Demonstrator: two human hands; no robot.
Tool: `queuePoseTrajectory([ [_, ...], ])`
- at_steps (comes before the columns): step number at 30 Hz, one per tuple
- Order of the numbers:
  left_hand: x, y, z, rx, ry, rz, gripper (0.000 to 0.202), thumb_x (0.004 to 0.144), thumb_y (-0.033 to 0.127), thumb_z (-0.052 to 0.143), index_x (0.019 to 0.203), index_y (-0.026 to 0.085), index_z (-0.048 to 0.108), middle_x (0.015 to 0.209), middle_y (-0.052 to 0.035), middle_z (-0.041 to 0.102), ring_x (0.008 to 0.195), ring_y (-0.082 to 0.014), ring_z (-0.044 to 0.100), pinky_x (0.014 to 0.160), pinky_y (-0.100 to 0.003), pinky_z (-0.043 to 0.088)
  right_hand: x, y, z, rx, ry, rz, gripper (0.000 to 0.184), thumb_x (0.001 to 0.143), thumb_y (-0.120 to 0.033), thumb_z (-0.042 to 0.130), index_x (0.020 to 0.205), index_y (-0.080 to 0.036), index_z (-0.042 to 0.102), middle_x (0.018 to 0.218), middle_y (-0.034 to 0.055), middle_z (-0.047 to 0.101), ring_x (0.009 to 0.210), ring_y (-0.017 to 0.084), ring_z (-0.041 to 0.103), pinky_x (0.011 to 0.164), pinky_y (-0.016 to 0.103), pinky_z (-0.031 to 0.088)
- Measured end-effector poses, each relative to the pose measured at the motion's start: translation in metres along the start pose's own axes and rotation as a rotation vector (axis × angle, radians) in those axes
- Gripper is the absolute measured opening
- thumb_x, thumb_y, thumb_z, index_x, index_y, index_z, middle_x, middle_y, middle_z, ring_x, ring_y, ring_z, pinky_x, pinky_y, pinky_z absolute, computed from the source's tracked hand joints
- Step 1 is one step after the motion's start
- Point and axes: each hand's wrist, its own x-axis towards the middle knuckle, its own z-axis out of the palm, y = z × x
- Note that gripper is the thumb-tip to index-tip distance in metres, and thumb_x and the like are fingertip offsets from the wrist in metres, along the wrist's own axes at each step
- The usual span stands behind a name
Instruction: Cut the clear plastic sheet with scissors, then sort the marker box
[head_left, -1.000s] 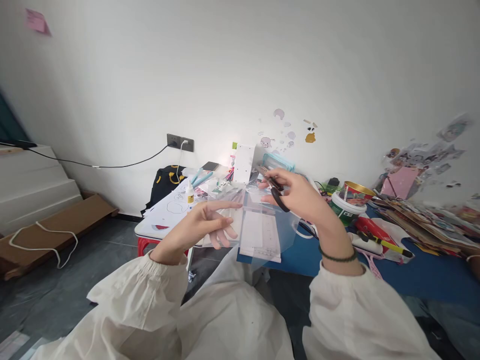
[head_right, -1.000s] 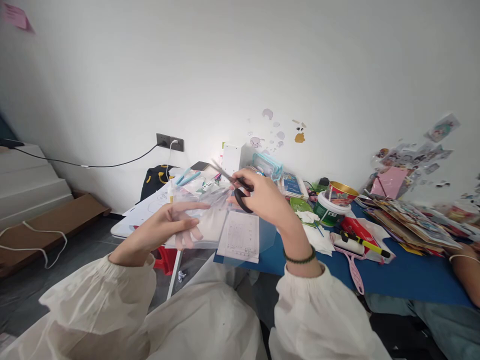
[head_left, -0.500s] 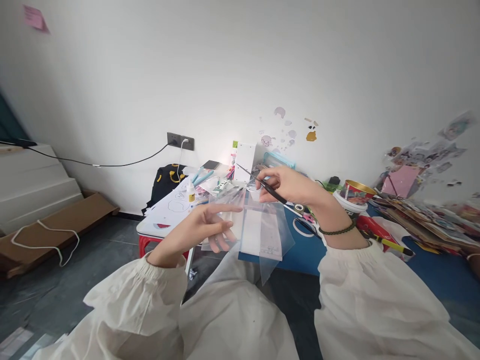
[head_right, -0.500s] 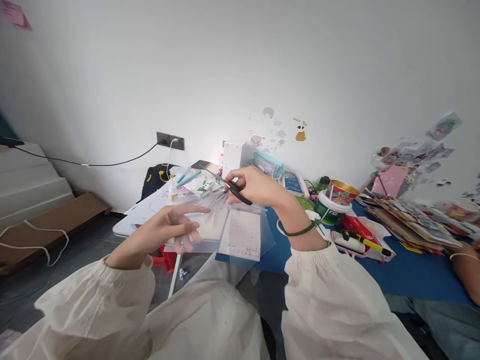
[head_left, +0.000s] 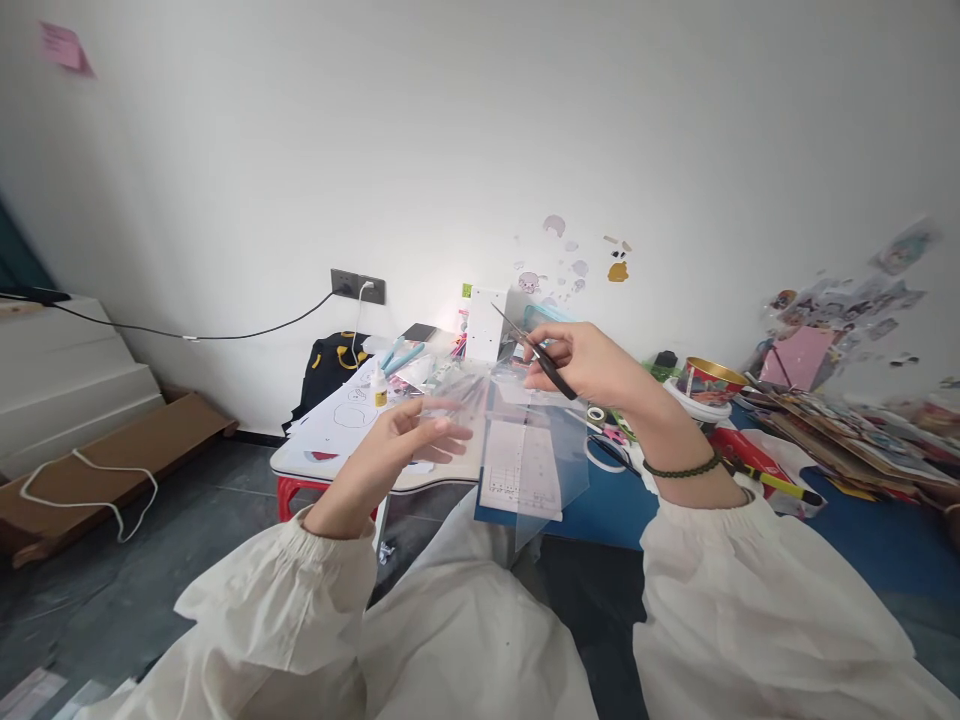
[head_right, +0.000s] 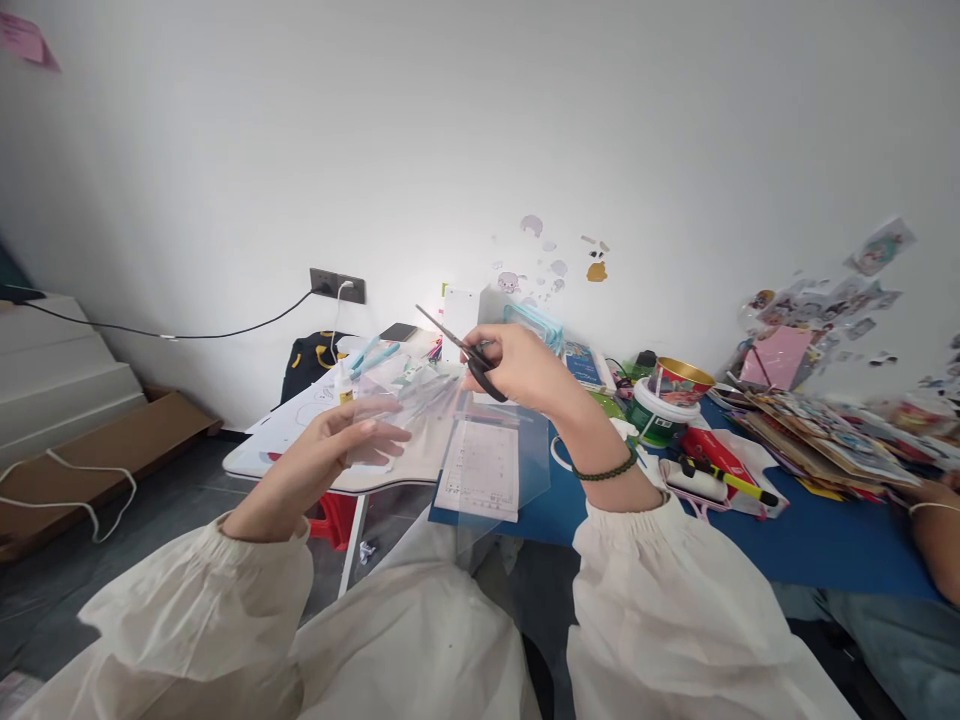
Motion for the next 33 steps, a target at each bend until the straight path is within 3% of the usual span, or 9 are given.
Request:
queuePoseTrajectory([
  [5,0.002,-0.033,0.033,-0.525,0.167,0.189,0.042,0.063,0.037,0.078,0.1,0.021,0.067,0.1,-0.0074,0.073,0.099,-0.0199,0.065,0.083,-0.027,0.049,-0.011,0.001,0.0,0.127,0.14,0.028,0.027,0.064,-0.029,0.075,0.084,-0.018,0.06,0.065,-0.0008,0.062,0.06,0.014,0.055,0.055,0.026,0.041],
  [8,0.014,-0.037,0.062,-0.609,0.181,0.163,0.029,0.068,0.031,0.077,0.094,0.021,0.068,0.095,-0.0051,0.074,0.097,-0.0183,0.066,0.088,-0.028,0.048,-0.017,0.002,-0.003,0.148,0.207,0.02,0.031,0.062,-0.03,0.076,0.084,-0.018,0.06,0.068,0.0009,0.064,0.062,0.015,0.057,0.056,0.026,0.042],
  [11,0.032,-0.025,0.077,-0.587,0.221,0.131,0.02,0.069,0.03,0.076,0.084,0.019,0.068,0.086,-0.0029,0.074,0.088,-0.0171,0.069,0.082,-0.027,0.051,-0.019,0.006,-0.008,0.171,0.281,0.023,0.032,0.062,-0.034,0.078,0.082,-0.019,0.059,0.065,-0.001,0.061,0.057,0.012,0.053,0.053,0.025,0.041],
  [14,0.051,-0.009,0.075,-0.513,0.193,0.122,0.022,0.066,0.031,0.078,0.08,0.017,0.069,0.082,-0.003,0.074,0.079,-0.0156,0.069,0.074,-0.024,0.052,-0.022,0.015,-0.012,0.224,0.368,0.054,0.036,0.062,-0.041,0.078,0.085,-0.021,0.059,0.062,-0.0025,0.058,0.053,0.011,0.051,0.049,0.023,0.039],
  [17,0.07,0.008,0.065,-0.406,0.11,0.121,0.022,0.064,0.031,0.079,0.077,0.016,0.071,0.076,-0.0034,0.074,0.075,-0.0141,0.069,0.069,-0.021,0.052,-0.033,0.024,-0.007,0.304,0.59,0.052,0.036,0.066,-0.044,0.075,0.087,-0.022,0.058,0.071,0.0,0.062,0.06,0.013,0.055,0.051,0.023,0.041],
  [20,0.085,0.03,0.055,-0.275,-0.005,0.139,0.02,0.065,0.031,0.078,0.074,0.015,0.071,0.072,-0.0037,0.073,0.07,-0.0126,0.068,0.065,-0.019,0.052,-0.057,0.03,0.008,0.437,0.816,0.063,0.033,0.069,-0.045,0.072,0.088,-0.022,0.057,0.076,0.0024,0.064,0.056,0.012,0.051,0.045,0.023,0.037],
  [25,0.106,0.071,0.048,0.064,-0.15,0.135,0.021,0.064,0.032,0.08,0.074,0.015,0.072,0.075,-0.0076,0.074,0.071,-0.015,0.068,0.066,-0.022,0.054,-0.101,0.031,0.043,0.65,0.965,0.049,0.03,0.074,-0.04,0.069,0.096,-0.023,0.056,0.099,0.0092,0.068,0.054,0.01,0.049,0.042,0.023,0.034],
  [28,0.115,0.093,0.048,0.24,-0.226,0.165,0.019,0.063,0.03,0.08,0.071,0.015,0.073,0.073,-0.0093,0.074,0.069,-0.0172,0.068,0.064,-0.025,0.055,-0.112,0.028,0.063,0.692,0.951,0.026,0.028,0.076,-0.039,0.068,0.096,-0.024,0.056,0.096,0.0081,0.07,0.055,0.011,0.052,0.042,0.023,0.034],
  [33,0.109,0.121,0.06,0.411,-0.34,0.233,0.017,0.059,0.028,0.081,0.067,0.016,0.073,0.069,-0.0075,0.074,0.068,-0.0213,0.069,0.064,-0.031,0.057,-0.1,0.018,0.097,0.758,0.661,-0.044,0.036,0.074,-0.039,0.068,0.106,-0.025,0.057,0.103,0.009,0.069,0.063,0.014,0.055,0.05,0.026,0.043],
])
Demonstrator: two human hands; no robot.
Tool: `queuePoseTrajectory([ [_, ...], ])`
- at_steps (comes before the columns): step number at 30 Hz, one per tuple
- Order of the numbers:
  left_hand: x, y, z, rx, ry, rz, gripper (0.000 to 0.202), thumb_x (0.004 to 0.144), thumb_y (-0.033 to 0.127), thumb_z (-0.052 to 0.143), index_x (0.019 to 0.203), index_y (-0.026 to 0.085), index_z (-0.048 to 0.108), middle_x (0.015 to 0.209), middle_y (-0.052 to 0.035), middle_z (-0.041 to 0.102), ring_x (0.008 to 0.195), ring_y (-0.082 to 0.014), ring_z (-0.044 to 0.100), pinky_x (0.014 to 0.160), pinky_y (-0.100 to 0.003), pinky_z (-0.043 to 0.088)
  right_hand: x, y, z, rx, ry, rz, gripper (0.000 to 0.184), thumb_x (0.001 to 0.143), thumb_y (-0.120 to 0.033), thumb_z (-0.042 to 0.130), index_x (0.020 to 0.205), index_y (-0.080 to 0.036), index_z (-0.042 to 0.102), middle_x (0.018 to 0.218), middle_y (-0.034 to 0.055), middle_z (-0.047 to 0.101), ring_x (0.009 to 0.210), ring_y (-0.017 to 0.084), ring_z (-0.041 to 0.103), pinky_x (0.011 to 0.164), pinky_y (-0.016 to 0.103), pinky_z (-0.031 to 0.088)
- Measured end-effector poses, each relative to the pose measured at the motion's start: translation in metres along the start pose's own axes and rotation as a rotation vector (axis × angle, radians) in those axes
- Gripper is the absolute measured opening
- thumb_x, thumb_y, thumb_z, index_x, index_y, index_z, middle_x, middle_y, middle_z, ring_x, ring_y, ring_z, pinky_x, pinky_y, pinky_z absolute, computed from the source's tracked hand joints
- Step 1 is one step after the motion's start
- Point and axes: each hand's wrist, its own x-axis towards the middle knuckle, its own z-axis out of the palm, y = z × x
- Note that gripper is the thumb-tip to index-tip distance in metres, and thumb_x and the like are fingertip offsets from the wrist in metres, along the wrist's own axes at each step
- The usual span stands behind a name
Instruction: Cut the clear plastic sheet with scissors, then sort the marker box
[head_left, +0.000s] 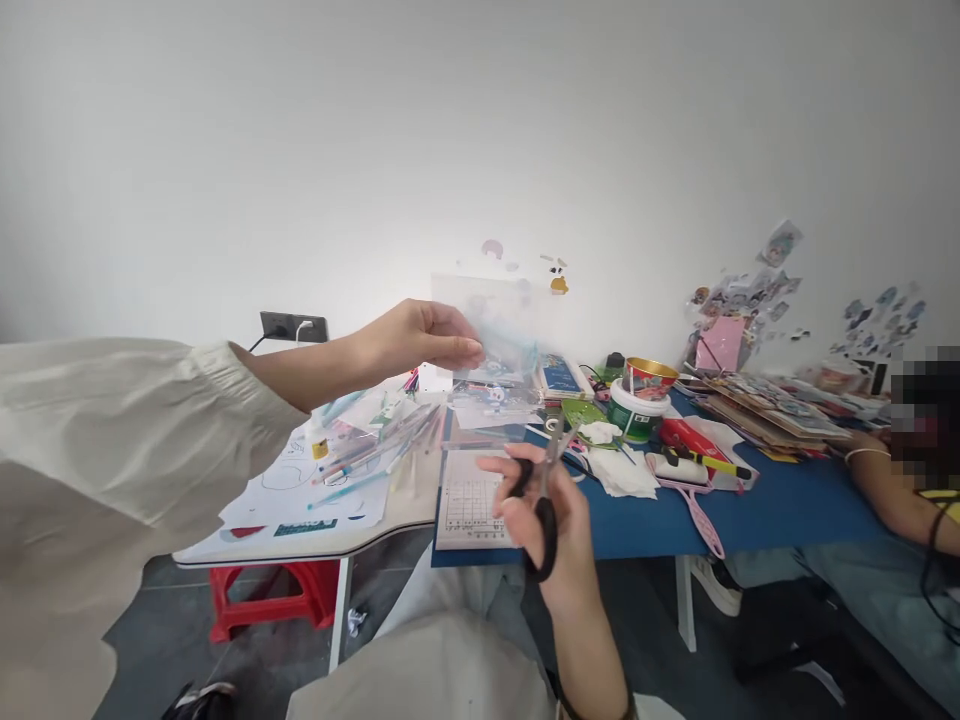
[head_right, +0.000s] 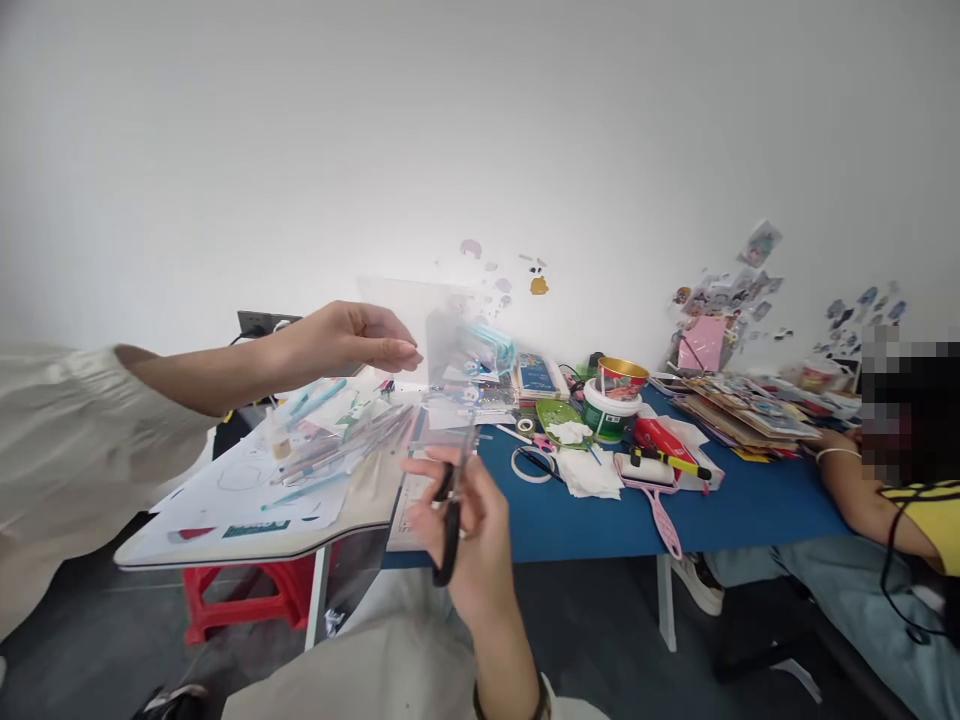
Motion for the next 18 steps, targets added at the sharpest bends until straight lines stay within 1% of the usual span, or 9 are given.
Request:
queuePoseTrajectory([
  [2,-0.005,0.012,0.005,0.026,-0.043,0.02,0.017,0.063,0.028,0.079,0.071,0.014,0.072,0.069,-0.0071,0.074,0.069,-0.0209,0.069,0.066,-0.031,0.057,0.003,0.007,0.012,0.021,-0.137,-0.022,0.041,0.076,-0.035,0.067,0.114,-0.027,0.055,0.114,0.009,0.065,0.071,0.015,0.056,0.056,0.027,0.046],
  [4,-0.011,0.022,0.009,0.032,-0.081,0.026,0.019,0.07,0.027,0.074,0.077,0.01,0.071,0.071,-0.0064,0.074,0.073,-0.0197,0.07,0.07,-0.03,0.055,0.01,0.012,0.019,-0.038,-0.221,-0.068,0.045,0.077,-0.029,0.065,0.121,-0.03,0.053,0.12,0.0076,0.061,0.077,0.015,0.056,0.058,0.026,0.046],
  [6,-0.017,0.028,0.012,0.014,-0.087,0.012,0.02,0.074,0.025,0.07,0.081,0.007,0.07,0.073,-0.006,0.074,0.075,-0.0184,0.069,0.072,-0.03,0.054,0.019,0.017,0.02,-0.185,-0.222,-0.135,0.049,0.077,-0.025,0.064,0.124,-0.03,0.052,0.113,0.0067,0.061,0.081,0.016,0.055,0.057,0.025,0.045],
  [8,-0.022,0.028,0.014,-0.035,-0.048,-0.03,0.018,0.074,0.024,0.07,0.08,0.007,0.07,0.073,-0.0066,0.074,0.075,-0.0174,0.069,0.07,-0.027,0.054,0.028,0.022,0.017,-0.351,-0.174,-0.213,0.051,0.076,-0.023,0.062,0.127,-0.026,0.052,0.098,0.006,0.06,0.078,0.016,0.054,0.057,0.025,0.045],
  [10,-0.025,0.02,0.015,-0.111,0.012,-0.08,0.014,0.07,0.024,0.074,0.074,0.01,0.07,0.072,-0.0072,0.073,0.07,-0.0157,0.068,0.064,-0.024,0.054,0.033,0.029,0.011,-0.453,-0.124,-0.255,0.051,0.076,-0.022,0.061,0.127,-0.024,0.053,0.088,0.0041,0.058,0.072,0.014,0.051,0.058,0.025,0.045],
  [12,-0.026,0.007,0.017,-0.195,0.068,-0.12,0.01,0.066,0.021,0.077,0.069,0.013,0.071,0.068,-0.006,0.072,0.063,-0.0127,0.066,0.058,-0.02,0.052,0.033,0.036,0.005,-0.445,-0.11,-0.24,0.048,0.077,-0.023,0.061,0.124,-0.024,0.054,0.089,0.004,0.059,0.069,0.014,0.051,0.063,0.027,0.046],
  [15,-0.027,-0.018,0.02,-0.339,0.124,-0.192,0.008,0.065,0.018,0.076,0.067,0.014,0.07,0.063,-0.0044,0.07,0.057,-0.0103,0.063,0.054,-0.017,0.05,0.028,0.047,-0.005,-0.255,-0.153,-0.166,0.038,0.08,-0.03,0.062,0.117,-0.025,0.055,0.098,0.0056,0.063,0.073,0.015,0.052,0.072,0.031,0.046],
  [18,-0.027,-0.039,0.023,-0.48,0.173,-0.236,0.011,0.063,0.019,0.077,0.068,0.013,0.07,0.065,-0.0046,0.07,0.058,-0.0111,0.065,0.055,-0.017,0.051,0.022,0.052,-0.016,-0.07,-0.28,-0.043,0.035,0.082,-0.04,0.061,0.111,-0.023,0.056,0.089,0.0055,0.065,0.069,0.015,0.053,0.07,0.032,0.045],
])
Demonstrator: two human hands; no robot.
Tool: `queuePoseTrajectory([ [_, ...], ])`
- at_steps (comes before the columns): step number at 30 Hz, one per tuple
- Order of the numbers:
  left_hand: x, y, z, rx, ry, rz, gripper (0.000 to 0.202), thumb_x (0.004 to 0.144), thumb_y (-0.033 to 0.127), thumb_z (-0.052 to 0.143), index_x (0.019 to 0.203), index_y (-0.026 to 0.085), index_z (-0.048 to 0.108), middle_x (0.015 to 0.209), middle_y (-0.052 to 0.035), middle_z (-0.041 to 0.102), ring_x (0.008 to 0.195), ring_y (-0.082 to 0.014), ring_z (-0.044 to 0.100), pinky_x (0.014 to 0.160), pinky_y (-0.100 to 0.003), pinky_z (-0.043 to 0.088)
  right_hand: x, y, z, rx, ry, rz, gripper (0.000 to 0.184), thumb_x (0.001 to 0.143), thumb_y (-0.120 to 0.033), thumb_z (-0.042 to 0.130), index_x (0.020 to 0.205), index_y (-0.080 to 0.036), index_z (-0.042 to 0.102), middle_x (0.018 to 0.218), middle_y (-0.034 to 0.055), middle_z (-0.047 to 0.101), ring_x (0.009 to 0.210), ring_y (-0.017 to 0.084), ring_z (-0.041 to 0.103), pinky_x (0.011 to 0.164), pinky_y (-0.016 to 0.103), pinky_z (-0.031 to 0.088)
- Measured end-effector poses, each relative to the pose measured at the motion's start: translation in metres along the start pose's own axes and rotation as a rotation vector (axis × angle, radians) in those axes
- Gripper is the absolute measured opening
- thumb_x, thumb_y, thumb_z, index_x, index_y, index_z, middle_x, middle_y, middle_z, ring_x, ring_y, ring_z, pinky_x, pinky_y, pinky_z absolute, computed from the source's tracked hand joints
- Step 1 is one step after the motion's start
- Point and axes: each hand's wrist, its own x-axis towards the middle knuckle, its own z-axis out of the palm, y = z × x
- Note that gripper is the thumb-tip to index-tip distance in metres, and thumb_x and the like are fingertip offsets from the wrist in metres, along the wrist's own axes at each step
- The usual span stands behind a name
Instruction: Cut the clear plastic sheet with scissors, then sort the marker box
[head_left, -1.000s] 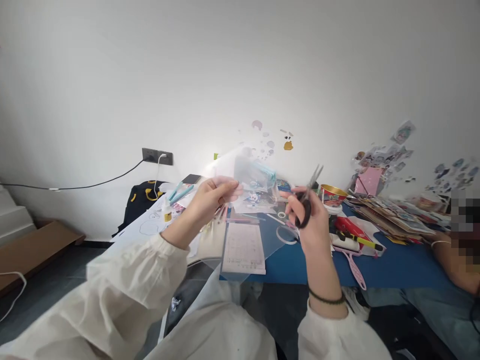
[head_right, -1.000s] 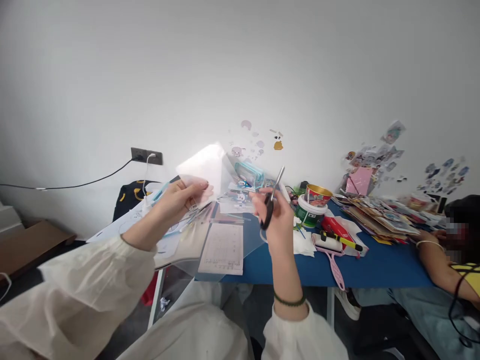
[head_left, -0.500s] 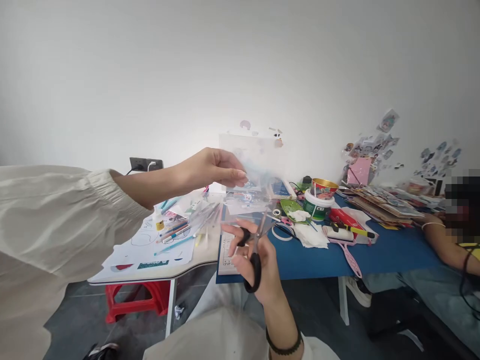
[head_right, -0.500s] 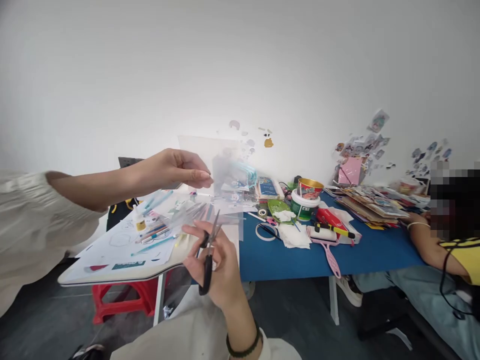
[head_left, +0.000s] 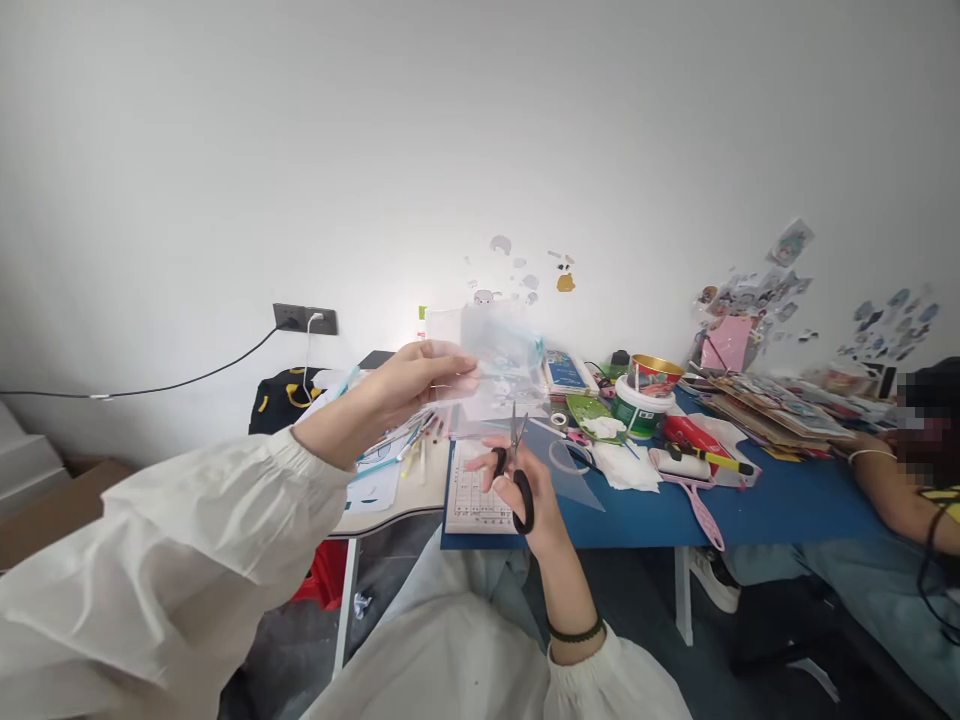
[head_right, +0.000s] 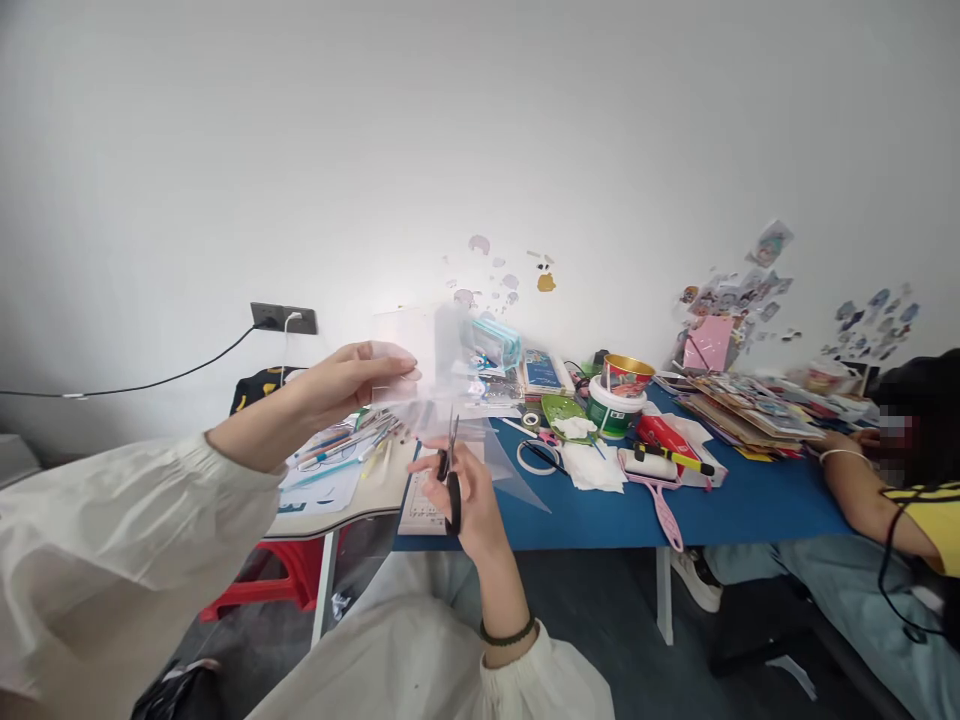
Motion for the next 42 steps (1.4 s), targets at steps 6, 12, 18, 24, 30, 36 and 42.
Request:
queuePoseTrajectory([
  [6,-0.003,-0.01,-0.001,-0.013,-0.042,0.078,0.013,0.062,0.021,0.078,0.065,0.013,0.069,0.059,-0.004,0.067,0.053,-0.0112,0.062,0.048,-0.017,0.049,-0.011,-0.016,-0.011,0.174,-0.114,0.185,0.037,0.078,-0.046,0.065,0.104,-0.019,0.061,0.069,0.0015,0.061,0.057,0.013,0.053,0.064,0.032,0.046],
  [12,-0.014,-0.001,0.006,0.084,-0.059,0.139,0.009,0.065,0.019,0.076,0.063,0.013,0.069,0.056,-0.0046,0.066,0.049,-0.0111,0.059,0.044,-0.018,0.045,-0.014,-0.045,-0.012,0.225,-0.063,0.204,0.037,0.078,-0.048,0.064,0.1,-0.018,0.063,0.063,-0.0015,0.057,0.053,0.012,0.051,0.076,0.037,0.047],
  [18,-0.019,0.003,0.008,0.161,-0.078,0.194,0.006,0.065,0.019,0.076,0.064,0.016,0.071,0.058,-0.0041,0.066,0.047,-0.0097,0.056,0.042,-0.018,0.043,-0.017,-0.06,-0.003,0.312,0.041,0.233,0.034,0.079,-0.048,0.064,0.095,-0.019,0.063,0.061,-0.003,0.054,0.053,0.011,0.049,0.082,0.04,0.045],
  [24,-0.025,0.01,0.005,0.271,-0.086,0.161,0.007,0.07,0.023,0.073,0.07,0.017,0.07,0.06,-0.0028,0.067,0.049,-0.0098,0.056,0.044,-0.018,0.042,-0.018,-0.061,0.006,0.282,0.162,0.201,0.031,0.076,-0.047,0.066,0.088,-0.019,0.061,0.06,-0.0041,0.051,0.053,0.01,0.046,0.082,0.041,0.045],
  [30,-0.031,0.013,0.003,0.281,-0.15,0.103,0.01,0.072,0.026,0.072,0.073,0.017,0.068,0.063,-0.0013,0.067,0.054,-0.0101,0.059,0.05,-0.019,0.045,-0.018,-0.06,0.006,0.258,0.178,0.254,0.031,0.073,-0.047,0.07,0.086,-0.02,0.062,0.058,-0.0045,0.05,0.051,0.009,0.046,0.084,0.04,0.045],
  [36,-0.036,0.015,0.002,0.252,-0.158,0.088,0.015,0.07,0.028,0.075,0.075,0.016,0.068,0.068,-0.0025,0.069,0.065,-0.0129,0.064,0.06,-0.021,0.053,-0.017,-0.063,0.008,0.253,0.21,0.264,0.033,0.071,-0.048,0.071,0.085,-0.019,0.062,0.058,-0.0044,0.049,0.051,0.01,0.044,0.083,0.04,0.045],
  [42,-0.034,0.005,0.002,0.147,-0.1,0.118,0.016,0.065,0.029,0.078,0.071,0.016,0.071,0.067,-0.0078,0.071,0.062,-0.0159,0.067,0.057,-0.022,0.055,-0.017,-0.065,0.008,0.259,0.205,0.279,0.033,0.071,-0.047,0.072,0.084,-0.019,0.061,0.058,-0.004,0.05,0.051,0.01,0.045,0.083,0.04,0.046],
])
